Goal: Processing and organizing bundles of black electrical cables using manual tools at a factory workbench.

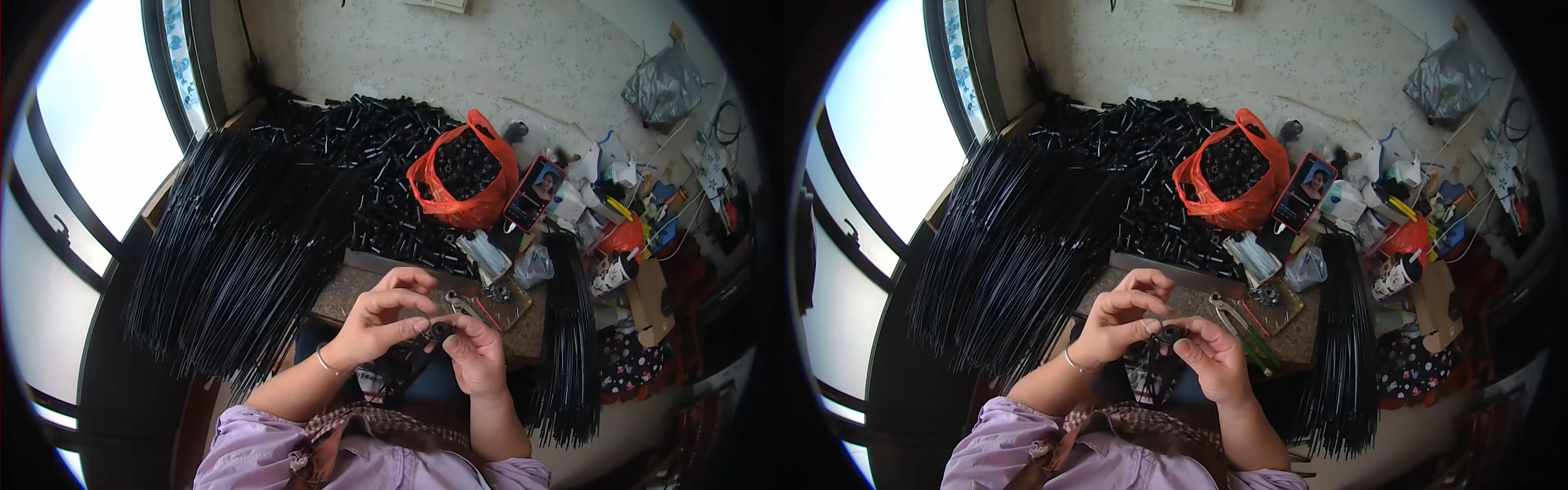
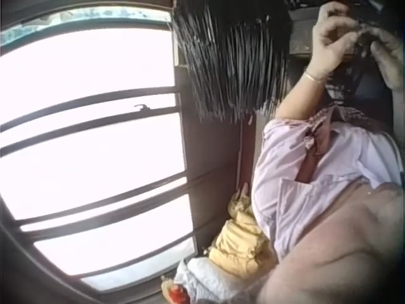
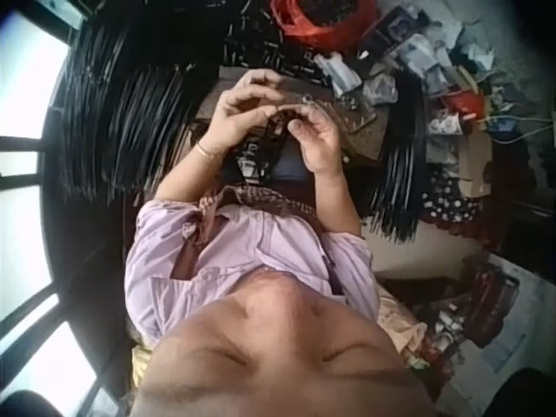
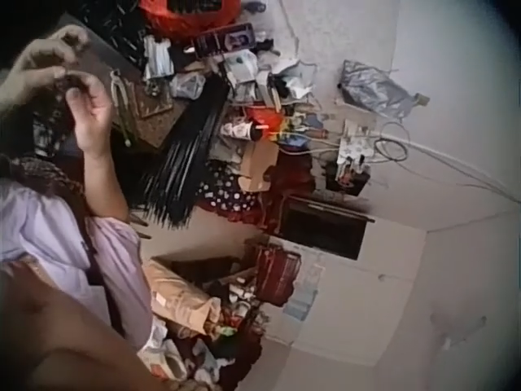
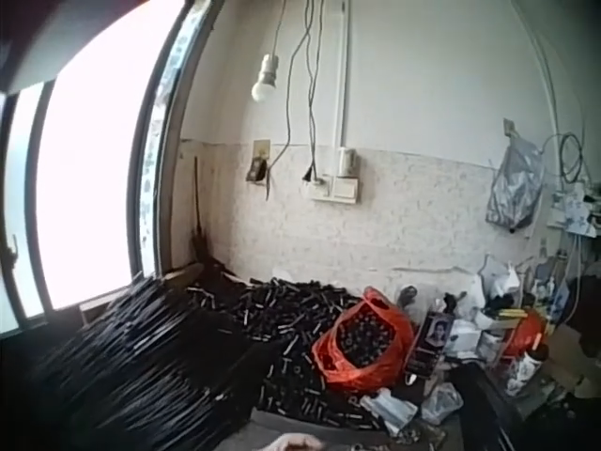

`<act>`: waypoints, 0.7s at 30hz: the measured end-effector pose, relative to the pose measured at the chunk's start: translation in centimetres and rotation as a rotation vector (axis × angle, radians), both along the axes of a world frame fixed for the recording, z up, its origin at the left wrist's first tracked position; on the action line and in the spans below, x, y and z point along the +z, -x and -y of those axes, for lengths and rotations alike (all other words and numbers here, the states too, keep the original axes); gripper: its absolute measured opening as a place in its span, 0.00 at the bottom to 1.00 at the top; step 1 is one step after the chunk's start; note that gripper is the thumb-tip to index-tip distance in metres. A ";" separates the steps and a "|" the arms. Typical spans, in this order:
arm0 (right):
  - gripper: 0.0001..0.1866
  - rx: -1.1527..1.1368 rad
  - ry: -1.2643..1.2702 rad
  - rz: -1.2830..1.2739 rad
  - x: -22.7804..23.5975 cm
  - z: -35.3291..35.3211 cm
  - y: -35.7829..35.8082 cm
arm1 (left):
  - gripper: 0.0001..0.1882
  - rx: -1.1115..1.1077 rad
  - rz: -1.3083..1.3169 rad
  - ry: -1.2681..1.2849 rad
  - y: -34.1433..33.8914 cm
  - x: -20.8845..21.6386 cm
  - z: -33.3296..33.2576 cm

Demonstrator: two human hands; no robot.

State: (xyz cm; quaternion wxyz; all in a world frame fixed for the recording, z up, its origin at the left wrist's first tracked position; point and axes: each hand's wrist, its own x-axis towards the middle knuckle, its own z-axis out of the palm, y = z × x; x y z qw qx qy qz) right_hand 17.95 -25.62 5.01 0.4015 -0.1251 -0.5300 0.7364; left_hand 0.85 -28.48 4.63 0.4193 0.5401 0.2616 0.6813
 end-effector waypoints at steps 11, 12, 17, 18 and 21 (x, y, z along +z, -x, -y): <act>0.14 -0.279 0.036 -0.147 -1.3 0.4 0.8 | 0.05 0.261 0.045 0.002 -3.6 -0.6 1.3; 0.13 -0.252 0.068 -0.148 -1.1 0.3 0.6 | 0.05 0.143 0.230 0.089 -3.9 -0.3 1.3; 0.10 -0.243 -0.011 -0.127 -0.9 0.3 0.6 | 0.12 0.061 -0.002 0.064 -2.6 -0.2 1.9; 0.09 -0.266 -0.071 -0.096 -1.1 0.4 0.8 | 0.13 0.097 0.005 0.062 -2.7 -0.1 2.2; 0.08 -0.313 -0.213 -0.039 -1.3 0.3 0.9 | 0.16 0.194 -0.025 0.052 -2.5 0.1 2.6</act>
